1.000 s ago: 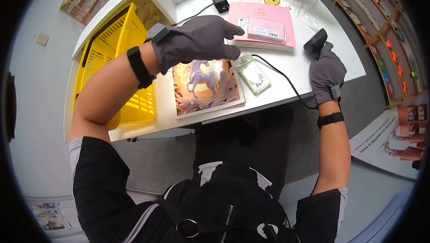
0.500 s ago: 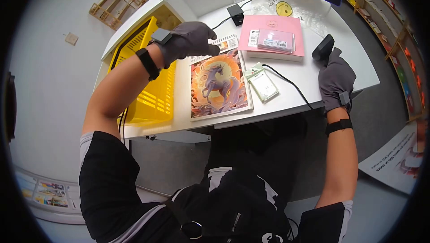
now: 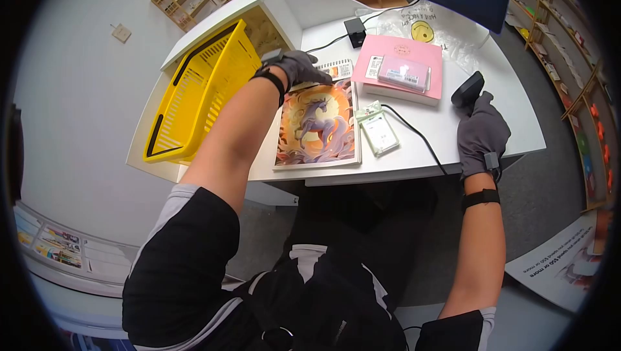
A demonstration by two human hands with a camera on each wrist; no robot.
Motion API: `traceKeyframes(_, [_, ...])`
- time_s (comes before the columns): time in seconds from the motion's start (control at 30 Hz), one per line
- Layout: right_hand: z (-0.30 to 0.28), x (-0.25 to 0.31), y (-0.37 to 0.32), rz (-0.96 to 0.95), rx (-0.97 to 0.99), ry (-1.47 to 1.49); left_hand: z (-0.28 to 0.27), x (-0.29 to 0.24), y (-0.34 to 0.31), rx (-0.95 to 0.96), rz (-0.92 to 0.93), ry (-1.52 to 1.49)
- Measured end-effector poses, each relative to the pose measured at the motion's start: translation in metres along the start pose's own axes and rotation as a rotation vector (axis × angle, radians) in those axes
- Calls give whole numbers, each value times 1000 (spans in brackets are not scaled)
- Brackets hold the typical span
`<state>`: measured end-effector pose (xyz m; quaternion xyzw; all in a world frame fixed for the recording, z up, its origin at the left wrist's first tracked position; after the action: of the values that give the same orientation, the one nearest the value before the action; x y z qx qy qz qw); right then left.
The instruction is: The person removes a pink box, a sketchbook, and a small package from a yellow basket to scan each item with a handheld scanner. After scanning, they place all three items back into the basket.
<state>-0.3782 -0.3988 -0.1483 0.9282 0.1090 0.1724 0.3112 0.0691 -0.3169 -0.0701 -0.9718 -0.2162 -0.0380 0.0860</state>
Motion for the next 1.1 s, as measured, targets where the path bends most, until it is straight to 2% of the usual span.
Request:
traceKeyframes(0.13, [3,-3,-2,-16,-19,-2,18,-3,2,-89,52,-228])
traceKeyframes(0.3, [3,-2,-2,-29,-50,-12,17,-26,17,-79,69,-180])
traceKeyframes(0.4, [0,-3,-5,-35,-74,1,17,-38,19,-157,27,-313])
traceKeyframes(0.5, [-3,8,-1,-74,-97,68,50,-42,41,-406,10,-406])
traceKeyframes(0.53, [-7,9,-1,-54,-44,16,59,-43,44,-505,-3,-420])
traceKeyframes(0.57, [-8,9,0,-32,7,-40,50,-43,38,-515,-22,-424])
traceKeyframes(0.63, [-9,13,1,-39,11,-54,37,-49,26,-434,-40,-387])
traceKeyframes(0.8, [-6,13,0,-37,-11,-54,22,-56,20,-372,-83,-239])
traceKeyframes(0.9, [-5,9,1,-43,-32,-22,20,-65,31,-159,-96,-165])
traceKeyframes(1.03, [3,13,2,-48,-23,8,25,-68,40,-149,-145,-131])
traceKeyframes(1.1, [-1,13,4,-7,-6,-2,24,-69,38,-169,-61,-107])
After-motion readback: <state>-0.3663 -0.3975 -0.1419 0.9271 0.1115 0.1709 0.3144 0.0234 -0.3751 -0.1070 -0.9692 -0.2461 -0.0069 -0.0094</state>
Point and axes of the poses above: each hand's wrist, its own y-axis towards the middle knuckle, its own z-axis out of the palm, x = y × z, the point moved 4 cm from there along y, towards the middle knuckle, and after that the axes turned 5 degrees about -x, right-handed, at the moved point
